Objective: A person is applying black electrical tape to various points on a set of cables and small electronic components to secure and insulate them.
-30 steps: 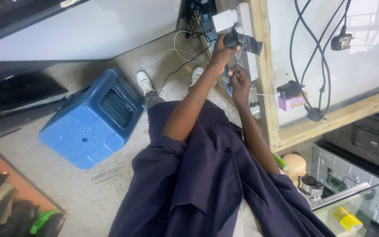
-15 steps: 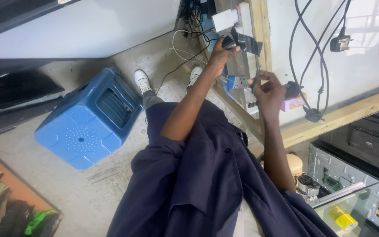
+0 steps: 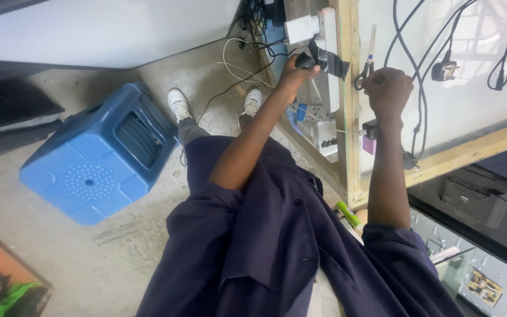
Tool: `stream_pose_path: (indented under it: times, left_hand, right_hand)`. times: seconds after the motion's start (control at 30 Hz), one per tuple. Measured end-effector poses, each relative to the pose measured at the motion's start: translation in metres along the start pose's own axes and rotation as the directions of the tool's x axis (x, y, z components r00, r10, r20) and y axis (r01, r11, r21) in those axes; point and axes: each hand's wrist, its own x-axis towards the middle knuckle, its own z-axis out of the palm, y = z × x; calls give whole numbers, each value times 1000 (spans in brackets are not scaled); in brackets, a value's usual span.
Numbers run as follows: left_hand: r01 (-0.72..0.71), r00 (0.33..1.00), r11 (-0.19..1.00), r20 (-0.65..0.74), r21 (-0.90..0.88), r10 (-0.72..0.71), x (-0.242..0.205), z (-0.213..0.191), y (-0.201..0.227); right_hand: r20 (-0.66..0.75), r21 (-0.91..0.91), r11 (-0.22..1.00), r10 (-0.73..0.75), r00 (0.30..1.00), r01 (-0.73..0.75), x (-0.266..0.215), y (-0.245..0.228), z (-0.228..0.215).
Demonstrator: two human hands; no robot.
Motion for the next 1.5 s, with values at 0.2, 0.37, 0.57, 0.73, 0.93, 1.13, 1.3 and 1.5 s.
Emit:
stream_pose_path:
  times: [0.2, 0.37, 0.57, 0.73, 0.93, 1.13, 1.3, 1.5]
  left_hand:
    - [15, 1000, 1000, -2, -28, -15, -3, 1, 2]
    - [48, 999, 998, -19, -42, -49, -13, 5, 13]
    - [54, 998, 996, -25, -70, -55, -18, 6, 17]
    - [-190, 982, 970, -31, -151, 188, 10, 3, -24]
    - [-278, 959, 955, -81, -106, 270, 18, 15, -33]
    - [-314, 939, 948, -130, 59, 319, -21, 24, -5]
    - [-291, 936, 946, -161, 144, 313, -32, 29, 0]
    - [-313, 911, 927, -211, 206, 355, -33, 37, 1]
  right_hand:
    - [-348, -118, 903, -427, 835, 413, -25, -28, 2]
    - [-302, -347, 716, -697, 650, 606, -25, -63, 45]
    - [-345, -548, 588, -807, 480, 595, -8, -66, 63]
    - [-271, -624, 531, -835, 479, 573, 0, -54, 70]
    - [-234, -619, 502, -852, 469, 604, 6, -49, 70]
    - [-238, -605, 466, -880, 412, 645, 9, -54, 68]
    - [-248, -575, 464, -884, 397, 674, 16, -49, 74]
    - [-327, -498, 482, -874, 358, 721, 20, -52, 73]
